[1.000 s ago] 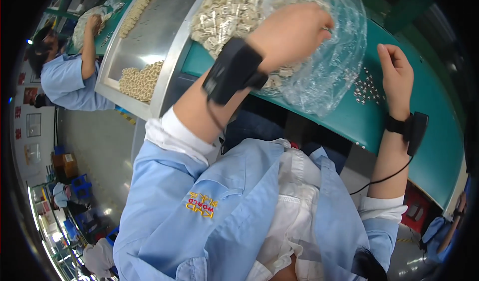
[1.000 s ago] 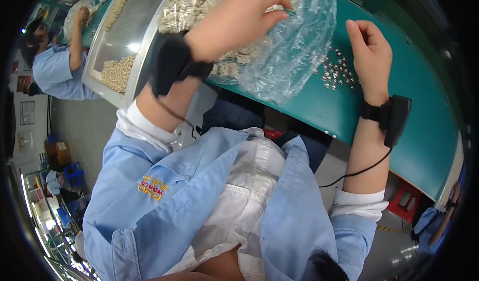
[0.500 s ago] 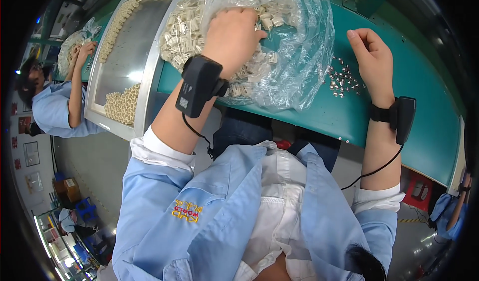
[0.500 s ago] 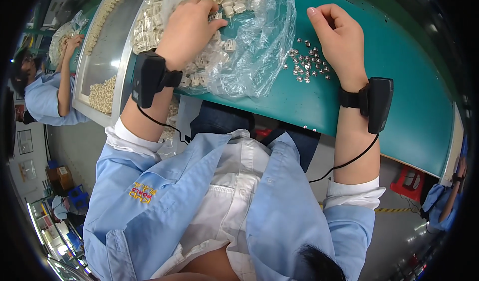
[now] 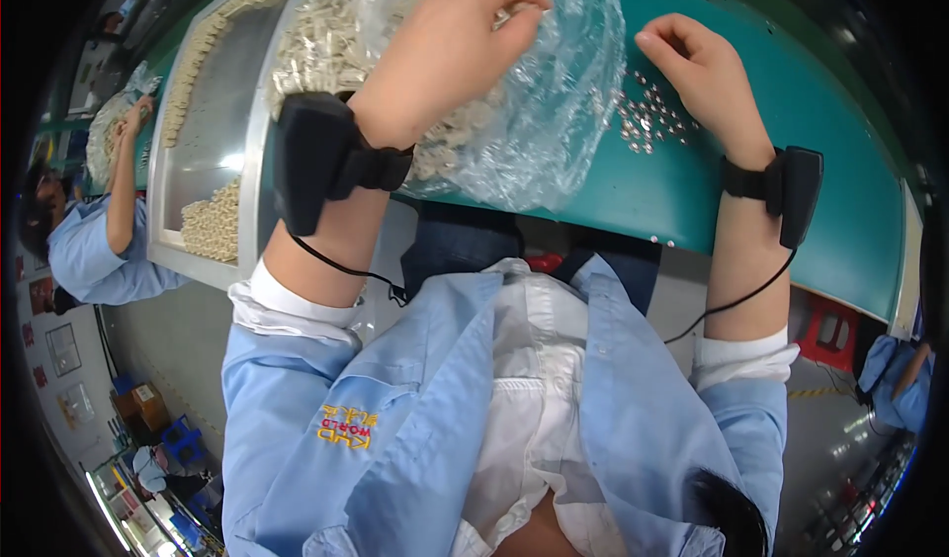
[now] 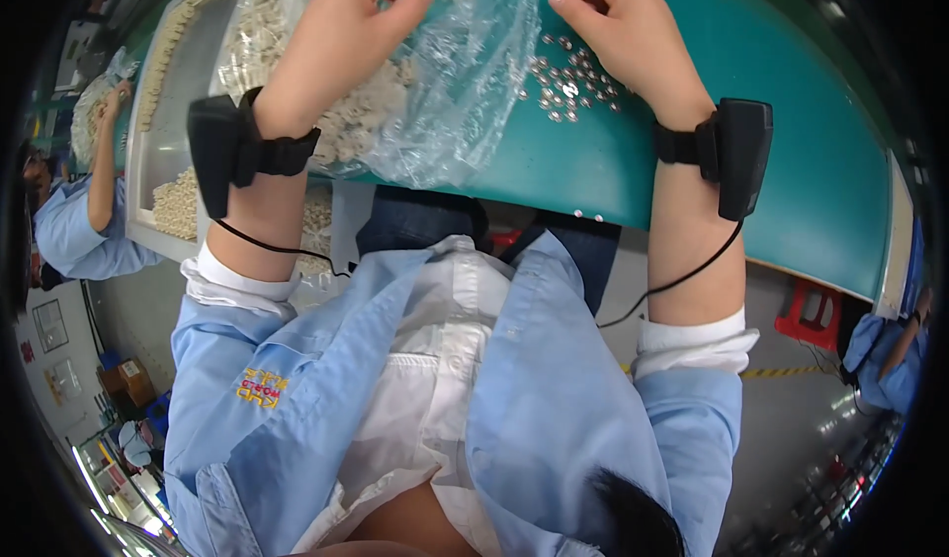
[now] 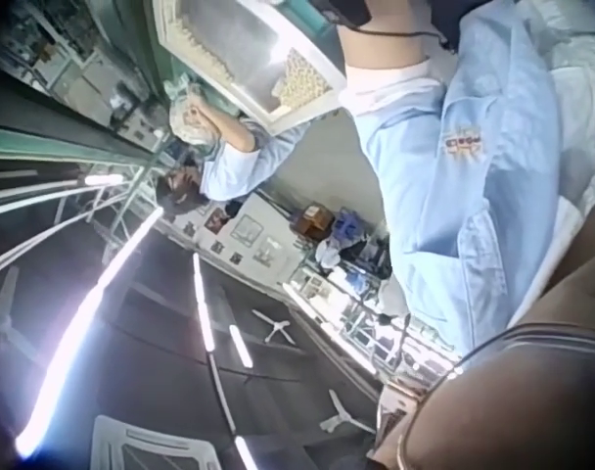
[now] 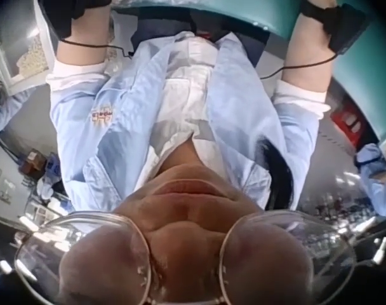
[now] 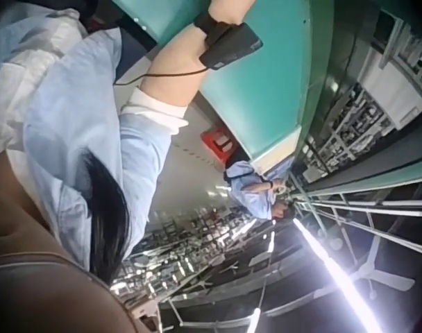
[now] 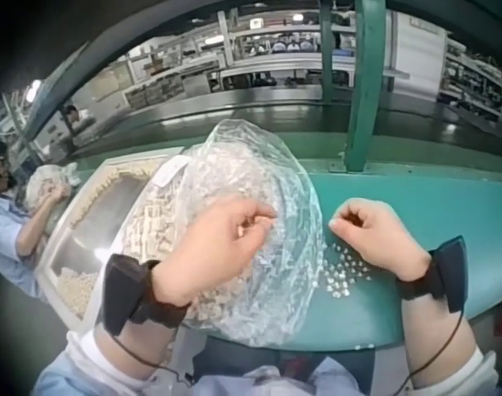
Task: The person picks up a plastic housing and a small metal piece, inserts the metal piece into the housing, and places the assembled unit onto a metal tray, repeating the process.
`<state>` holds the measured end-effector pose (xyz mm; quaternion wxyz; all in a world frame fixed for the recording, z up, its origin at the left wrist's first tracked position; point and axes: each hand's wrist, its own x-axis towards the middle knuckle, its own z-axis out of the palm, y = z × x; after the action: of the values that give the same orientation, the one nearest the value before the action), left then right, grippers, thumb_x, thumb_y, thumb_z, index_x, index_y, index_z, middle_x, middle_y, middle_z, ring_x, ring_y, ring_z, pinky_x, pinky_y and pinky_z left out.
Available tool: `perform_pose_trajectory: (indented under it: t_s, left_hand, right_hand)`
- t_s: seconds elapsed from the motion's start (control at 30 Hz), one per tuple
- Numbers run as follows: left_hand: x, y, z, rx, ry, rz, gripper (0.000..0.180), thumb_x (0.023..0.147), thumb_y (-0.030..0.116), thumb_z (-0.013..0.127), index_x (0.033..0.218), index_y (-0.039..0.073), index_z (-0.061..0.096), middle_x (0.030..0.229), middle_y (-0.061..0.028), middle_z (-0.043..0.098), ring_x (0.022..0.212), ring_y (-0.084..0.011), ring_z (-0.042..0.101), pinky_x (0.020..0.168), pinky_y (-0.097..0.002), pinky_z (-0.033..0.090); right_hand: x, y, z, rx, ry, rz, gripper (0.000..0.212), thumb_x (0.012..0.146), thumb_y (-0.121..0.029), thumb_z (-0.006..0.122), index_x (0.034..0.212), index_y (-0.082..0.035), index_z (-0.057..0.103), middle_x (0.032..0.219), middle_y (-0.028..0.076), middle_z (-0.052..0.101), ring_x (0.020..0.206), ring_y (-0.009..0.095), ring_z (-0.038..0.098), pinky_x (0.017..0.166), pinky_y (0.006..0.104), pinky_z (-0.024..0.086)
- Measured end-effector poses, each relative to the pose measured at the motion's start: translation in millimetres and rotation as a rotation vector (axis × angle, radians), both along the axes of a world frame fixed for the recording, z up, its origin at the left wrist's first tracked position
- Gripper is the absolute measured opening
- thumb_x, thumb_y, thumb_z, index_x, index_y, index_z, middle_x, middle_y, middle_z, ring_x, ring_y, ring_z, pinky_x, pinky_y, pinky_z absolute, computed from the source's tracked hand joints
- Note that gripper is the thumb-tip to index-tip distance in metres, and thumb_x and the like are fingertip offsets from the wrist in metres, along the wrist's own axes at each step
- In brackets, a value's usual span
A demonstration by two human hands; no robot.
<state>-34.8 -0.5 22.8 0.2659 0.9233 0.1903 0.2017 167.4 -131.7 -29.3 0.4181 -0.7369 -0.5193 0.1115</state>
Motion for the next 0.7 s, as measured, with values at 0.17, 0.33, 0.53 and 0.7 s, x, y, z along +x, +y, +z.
perform_pose_trajectory:
  t_s: [0.17, 0.33, 0.53, 0.7]
  left_hand:
    - [35.7, -12.2, -23.7, -0.529, -0.215, -0.310, 0.022, 0.086, 0.020, 0.058, 0.100, 0.004, 0.063, 0.085, -0.0047, 0.064, 0.079, -0.0144, 0.060, 0.069, -0.0271, 0.047]
    - [52.4, 5.0, -61.5, -0.623, -0.312, -0.340, 0.025, 0.087, 0.024, 0.059, 0.101, 0.004, 0.063, 0.084, 0.0009, 0.062, 0.078, -0.0059, 0.055, 0.068, -0.0206, 0.044]
    - [43.3, 6.3, -37.4, -0.938, -0.166, -0.267, 0.021, 0.089, 0.016, 0.057, 0.104, 0.001, 0.059, 0.086, 0.0006, 0.059, 0.077, -0.0058, 0.052, 0.070, -0.0195, 0.043]
    - [46.7, 22.0, -58.4, -0.658, -0.566, -0.798, 0.021, 0.090, 0.014, 0.057, 0.106, 0.000, 0.057, 0.085, 0.0023, 0.056, 0.075, -0.0048, 0.049, 0.069, -0.0186, 0.042]
  right_hand:
    - [4.8, -8.7, 4.3, -0.136, -0.041, 0.098, 0.018, 0.084, -0.018, 0.063, 0.090, -0.001, 0.061, 0.074, 0.000, 0.057, 0.066, 0.008, 0.050, 0.060, 0.0226, 0.042]
    - [3.1, -9.3, 10.5, -0.254, -0.055, 0.126, 0.015, 0.083, -0.015, 0.064, 0.087, -0.001, 0.060, 0.073, 0.001, 0.056, 0.066, 0.008, 0.050, 0.059, 0.0229, 0.043]
    - [-2.8, -10.3, 9.5, -0.348, -0.099, 0.119, 0.013, 0.083, -0.013, 0.064, 0.083, -0.001, 0.058, 0.074, -0.001, 0.052, 0.065, 0.007, 0.048, 0.057, 0.0212, 0.041]
    - [-4.7, -7.6, 15.5, -0.319, -0.062, 0.166, 0.012, 0.086, -0.013, 0.060, 0.083, -0.002, 0.056, 0.074, -0.002, 0.051, 0.068, 0.007, 0.047, 0.059, 0.0198, 0.039]
